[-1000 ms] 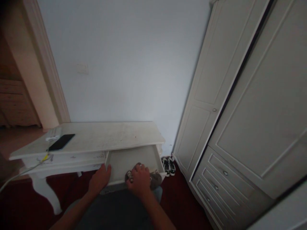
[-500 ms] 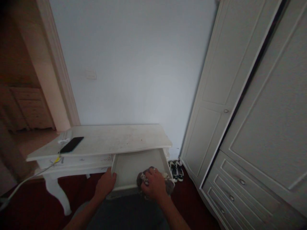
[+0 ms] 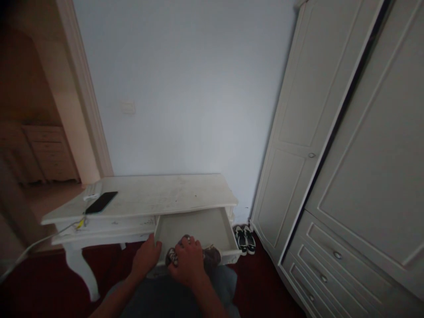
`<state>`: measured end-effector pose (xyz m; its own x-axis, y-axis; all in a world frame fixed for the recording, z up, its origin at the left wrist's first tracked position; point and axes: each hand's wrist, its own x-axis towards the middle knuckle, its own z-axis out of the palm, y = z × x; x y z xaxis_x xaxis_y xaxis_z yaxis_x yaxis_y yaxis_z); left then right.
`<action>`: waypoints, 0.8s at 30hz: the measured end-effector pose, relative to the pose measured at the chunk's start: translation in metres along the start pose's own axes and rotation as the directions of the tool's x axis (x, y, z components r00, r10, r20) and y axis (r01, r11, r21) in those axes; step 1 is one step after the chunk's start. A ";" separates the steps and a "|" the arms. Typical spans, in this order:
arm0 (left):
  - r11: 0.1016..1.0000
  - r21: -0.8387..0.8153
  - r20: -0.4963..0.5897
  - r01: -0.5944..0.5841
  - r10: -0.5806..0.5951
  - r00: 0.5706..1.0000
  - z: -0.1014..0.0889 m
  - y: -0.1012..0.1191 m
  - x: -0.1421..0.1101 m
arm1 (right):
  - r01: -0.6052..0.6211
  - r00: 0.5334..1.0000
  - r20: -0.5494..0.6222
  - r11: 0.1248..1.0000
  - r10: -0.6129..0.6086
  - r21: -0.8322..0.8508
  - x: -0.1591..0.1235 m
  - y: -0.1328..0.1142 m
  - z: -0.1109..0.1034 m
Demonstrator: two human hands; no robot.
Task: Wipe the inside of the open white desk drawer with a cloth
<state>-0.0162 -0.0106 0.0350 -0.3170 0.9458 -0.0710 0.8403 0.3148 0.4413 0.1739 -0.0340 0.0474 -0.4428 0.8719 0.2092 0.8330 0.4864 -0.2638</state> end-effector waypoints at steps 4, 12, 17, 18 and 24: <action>1.000 0.012 0.009 -0.018 0.018 1.000 0.000 -0.002 0.001 | 0.023 1.000 -0.020 0.999 -0.022 0.030 0.003 -0.010 0.010; 1.000 -0.023 0.015 0.000 0.001 1.000 0.004 -0.006 0.004 | -0.120 0.993 -0.015 0.993 0.120 0.008 -0.027 0.061 -0.024; 1.000 0.013 0.004 -0.014 0.014 1.000 0.004 -0.005 0.004 | -0.253 0.967 -0.017 0.966 0.253 -0.046 -0.037 0.105 -0.048; 1.000 0.014 0.006 -0.015 0.015 1.000 0.004 -0.004 0.004 | -0.253 0.967 -0.022 0.966 0.253 -0.058 -0.038 0.107 -0.049; 1.000 0.011 -0.011 0.006 -0.005 1.000 0.002 -0.001 0.002 | -0.153 0.988 -0.030 0.981 0.150 -0.117 -0.027 0.070 -0.033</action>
<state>-0.0165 -0.0087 0.0326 -0.3264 0.9431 -0.0635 0.8435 0.3210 0.4307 0.2550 -0.0260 0.0544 -0.3025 0.9330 0.1950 0.9238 0.3374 -0.1811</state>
